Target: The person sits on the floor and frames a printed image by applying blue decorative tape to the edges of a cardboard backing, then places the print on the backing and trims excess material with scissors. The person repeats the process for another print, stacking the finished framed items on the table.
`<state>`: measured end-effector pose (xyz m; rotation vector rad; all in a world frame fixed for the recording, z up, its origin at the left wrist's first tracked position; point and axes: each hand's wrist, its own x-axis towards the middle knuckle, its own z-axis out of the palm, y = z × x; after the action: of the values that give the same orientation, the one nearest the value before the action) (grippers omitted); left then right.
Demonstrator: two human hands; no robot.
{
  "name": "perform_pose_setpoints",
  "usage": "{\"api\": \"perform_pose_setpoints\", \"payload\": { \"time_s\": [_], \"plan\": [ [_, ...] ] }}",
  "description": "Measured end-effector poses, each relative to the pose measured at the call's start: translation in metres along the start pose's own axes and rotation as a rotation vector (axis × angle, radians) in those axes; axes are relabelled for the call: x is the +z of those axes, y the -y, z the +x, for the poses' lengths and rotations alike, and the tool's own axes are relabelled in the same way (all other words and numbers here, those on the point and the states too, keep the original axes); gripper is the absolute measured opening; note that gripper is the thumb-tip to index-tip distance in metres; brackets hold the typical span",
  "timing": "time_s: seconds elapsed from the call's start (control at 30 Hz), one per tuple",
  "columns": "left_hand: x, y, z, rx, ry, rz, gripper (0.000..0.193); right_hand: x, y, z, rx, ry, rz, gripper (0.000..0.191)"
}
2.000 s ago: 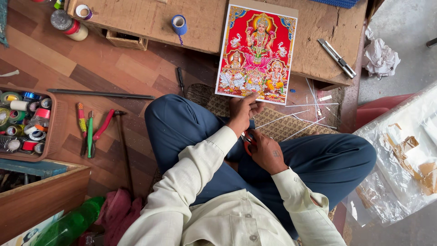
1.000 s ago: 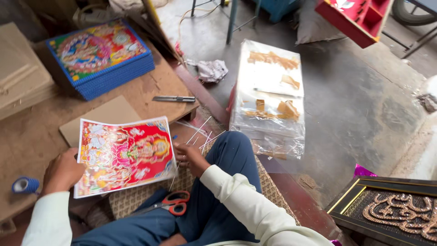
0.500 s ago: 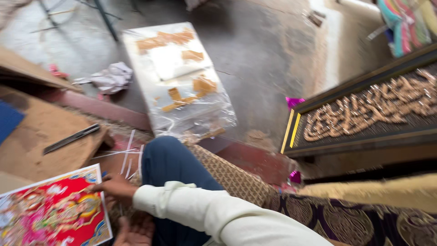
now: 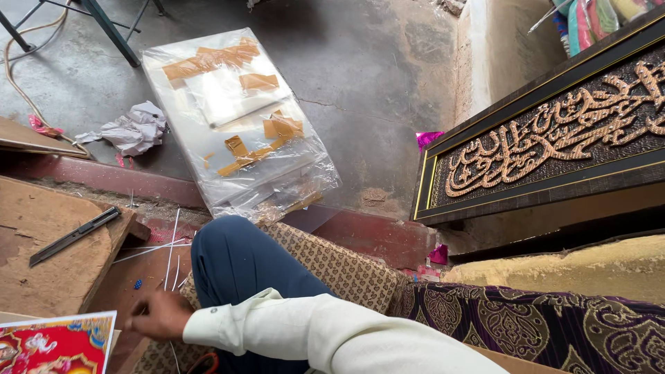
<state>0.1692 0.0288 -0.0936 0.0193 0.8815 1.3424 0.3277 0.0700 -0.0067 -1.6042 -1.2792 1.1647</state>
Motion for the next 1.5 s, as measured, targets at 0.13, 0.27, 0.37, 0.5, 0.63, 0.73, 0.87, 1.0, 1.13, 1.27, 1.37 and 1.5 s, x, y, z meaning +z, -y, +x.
{"api": "perform_pose_setpoints", "payload": {
  "time_s": [0.13,0.27,0.37,0.5,0.63,0.73,0.87,1.0,1.13,1.27,1.37,1.5],
  "plan": [
    [-0.014,0.004,0.006,0.014,-0.042,-0.003,0.049,0.005,-0.02,-0.036,-0.361,0.232,-0.432,0.027],
    [-0.012,0.029,0.014,0.045,-0.084,-0.021,0.042,0.021,-0.069,-0.064,-0.655,0.355,-0.659,0.026],
    [0.015,0.053,0.026,0.06,-0.095,-0.028,0.037,0.024,-0.085,-0.065,-0.708,0.435,-0.609,0.026],
    [0.03,0.038,0.03,0.077,-0.101,-0.05,0.03,0.023,-0.09,-0.061,-0.588,0.59,-0.623,0.024],
    [-0.055,-0.049,-0.012,0.118,-0.135,-0.153,0.024,0.027,-0.074,-0.075,-0.12,0.844,-0.488,0.028],
    [-0.09,-0.055,-0.005,0.129,-0.164,-0.247,0.02,0.011,-0.047,-0.098,0.37,0.955,-0.085,0.033],
    [-0.089,-0.04,0.004,0.274,-0.359,-0.184,0.013,-0.025,-0.018,-0.124,0.842,1.11,0.617,0.045],
    [-0.078,-0.04,0.002,0.353,-0.475,-0.228,0.023,-0.03,-0.025,-0.138,0.675,0.913,0.704,0.043],
    [-0.058,-0.03,0.002,0.18,-0.279,-0.237,0.035,-0.016,-0.036,-0.136,0.385,0.704,0.535,0.043],
    [-0.043,-0.021,0.005,0.171,-0.2,-0.102,0.034,-0.007,-0.028,-0.126,0.188,0.608,0.413,0.067],
    [-0.031,-0.028,-0.005,0.228,-0.174,-0.077,0.033,0.002,-0.017,-0.117,0.334,0.576,0.276,0.076],
    [-0.015,-0.034,-0.019,0.278,-0.14,-0.093,0.033,0.013,-0.012,-0.111,0.304,0.568,0.312,0.073]
  ]
}}
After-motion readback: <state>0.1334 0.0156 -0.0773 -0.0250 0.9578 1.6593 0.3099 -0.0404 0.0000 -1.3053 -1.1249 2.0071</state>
